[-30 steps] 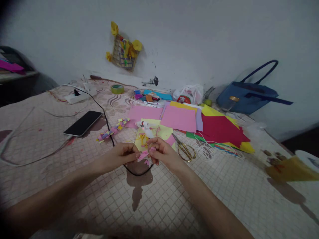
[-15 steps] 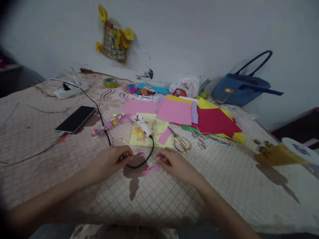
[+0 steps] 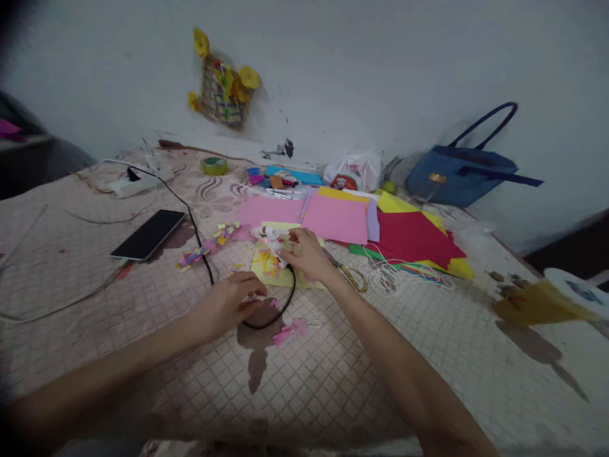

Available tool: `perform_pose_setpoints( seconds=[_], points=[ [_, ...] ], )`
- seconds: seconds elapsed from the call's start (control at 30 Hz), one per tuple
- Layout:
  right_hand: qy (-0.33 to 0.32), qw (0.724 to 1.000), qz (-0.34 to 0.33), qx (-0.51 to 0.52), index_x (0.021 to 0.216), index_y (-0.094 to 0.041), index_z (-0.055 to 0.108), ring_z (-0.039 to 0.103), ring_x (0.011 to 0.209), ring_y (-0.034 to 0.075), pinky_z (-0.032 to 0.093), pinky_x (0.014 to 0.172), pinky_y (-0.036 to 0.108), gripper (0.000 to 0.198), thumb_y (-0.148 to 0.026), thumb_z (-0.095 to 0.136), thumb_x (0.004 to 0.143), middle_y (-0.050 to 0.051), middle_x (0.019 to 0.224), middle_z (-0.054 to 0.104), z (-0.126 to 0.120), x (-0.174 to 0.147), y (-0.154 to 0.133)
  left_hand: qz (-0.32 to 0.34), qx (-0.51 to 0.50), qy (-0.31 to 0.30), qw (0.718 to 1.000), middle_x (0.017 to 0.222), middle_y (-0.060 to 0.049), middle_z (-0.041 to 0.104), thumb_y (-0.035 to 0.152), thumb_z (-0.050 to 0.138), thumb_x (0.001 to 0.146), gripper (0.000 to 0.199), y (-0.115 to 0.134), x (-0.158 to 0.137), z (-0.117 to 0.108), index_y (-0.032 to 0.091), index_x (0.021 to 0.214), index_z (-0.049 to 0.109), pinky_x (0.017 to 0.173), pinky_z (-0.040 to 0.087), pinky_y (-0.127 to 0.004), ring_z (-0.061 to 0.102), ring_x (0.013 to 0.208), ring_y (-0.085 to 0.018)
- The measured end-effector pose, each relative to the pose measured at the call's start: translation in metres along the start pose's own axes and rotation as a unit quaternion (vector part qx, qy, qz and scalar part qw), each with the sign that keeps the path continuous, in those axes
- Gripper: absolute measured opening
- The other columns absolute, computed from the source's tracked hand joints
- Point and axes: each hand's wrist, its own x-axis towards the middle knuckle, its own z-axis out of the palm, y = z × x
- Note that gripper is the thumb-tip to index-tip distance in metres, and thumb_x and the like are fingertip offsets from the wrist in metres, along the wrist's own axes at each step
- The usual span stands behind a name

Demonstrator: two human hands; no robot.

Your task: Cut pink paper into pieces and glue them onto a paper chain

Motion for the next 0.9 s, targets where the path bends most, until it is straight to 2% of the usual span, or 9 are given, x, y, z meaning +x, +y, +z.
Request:
perform_pose_setpoints(
  seconds=[0.13, 0.23, 0.33, 0.53, 0.67, 0.77, 0.9],
  points=[
    [-0.022, 0.999, -0.026, -0.009, 0.080, -0.013, 0.060, 0.052, 0.064, 0.014, 0.038, 0.062, 0.025, 0.026, -0.037, 0.062, 0.070, 0.003, 0.070, 0.060, 0.020, 0.018, -0.003, 0.036, 0.075, -0.020, 0.996, 0.089, -0.006, 0.057, 0.019, 0.048, 0.082, 0.011, 0.014, 0.011, 0.014, 0.016, 0.085, 0.058, 0.077, 0.044, -0.033, 0.051, 0.088, -0.020],
    [-0.024, 0.999, -0.023, -0.037, 0.065, -0.013, 0.057, 0.043, 0.054, 0.011, 0.030, 0.052, 0.023, 0.030, -0.042, 0.060, 0.071, 0.000, 0.058, 0.054, 0.031, 0.021, -0.005, 0.048, 0.120, -0.022, 0.991, 0.089, -0.007, 0.057, 0.019, 0.048, 0.082, 0.010, 0.016, 0.011, 0.017, 0.015, 0.084, 0.057, 0.075, 0.044, -0.034, 0.051, 0.088, -0.022],
    [-0.022, 0.999, 0.002, -0.037, 0.066, -0.013, 0.059, 0.041, 0.053, 0.011, 0.027, 0.050, 0.023, 0.029, -0.043, 0.060, 0.070, 0.000, 0.057, 0.054, 0.039, 0.021, -0.005, 0.043, 0.117, -0.020, 0.992, 0.089, -0.007, 0.057, 0.019, 0.047, 0.082, 0.011, 0.015, 0.009, 0.018, 0.015, 0.086, 0.057, 0.075, 0.044, -0.034, 0.051, 0.088, -0.021],
    [0.015, 0.998, 0.057, 0.007, 0.076, -0.012, 0.062, 0.048, 0.055, 0.013, 0.032, 0.051, 0.023, 0.027, -0.038, 0.057, 0.073, 0.005, 0.064, 0.061, 0.047, 0.020, -0.004, 0.029, 0.070, -0.026, 0.997, 0.089, -0.007, 0.057, 0.020, 0.045, 0.084, 0.014, 0.009, 0.009, 0.019, 0.016, 0.088, 0.057, 0.079, 0.044, -0.033, 0.052, 0.088, -0.019],
    [0.062, 0.994, 0.076, 0.045, 0.086, -0.011, 0.062, 0.048, 0.057, 0.013, 0.033, 0.051, 0.022, 0.032, -0.039, 0.050, 0.078, 0.004, 0.068, 0.060, 0.040, 0.018, -0.004, 0.003, 0.039, -0.031, 0.999, 0.090, -0.006, 0.057, 0.018, 0.042, 0.085, 0.017, 0.005, 0.014, 0.020, 0.017, 0.091, 0.058, 0.079, 0.044, -0.032, 0.052, 0.089, -0.019],
    [0.103, 0.987, 0.087, 0.087, 0.084, -0.010, 0.062, 0.044, 0.053, 0.012, 0.031, 0.049, 0.022, 0.034, -0.041, 0.051, 0.076, 0.002, 0.064, 0.057, 0.031, 0.015, -0.006, -0.018, 0.014, -0.036, 0.999, 0.090, -0.006, 0.057, 0.017, 0.045, 0.082, 0.015, 0.004, 0.018, 0.021, 0.017, 0.086, 0.059, 0.078, 0.044, -0.030, 0.053, 0.089, -0.018],
    [0.114, 0.983, 0.094, 0.105, 0.076, -0.011, 0.061, 0.039, 0.050, 0.010, 0.029, 0.047, 0.022, 0.032, -0.042, 0.054, 0.074, 0.000, 0.058, 0.052, 0.025, 0.008, -0.007, -0.032, -0.023, -0.035, 0.999, 0.087, -0.006, 0.058, 0.014, 0.050, 0.077, 0.009, 0.004, 0.022, 0.024, 0.016, 0.077, 0.059, 0.075, 0.044, -0.028, 0.053, 0.087, -0.018]
  ],
)
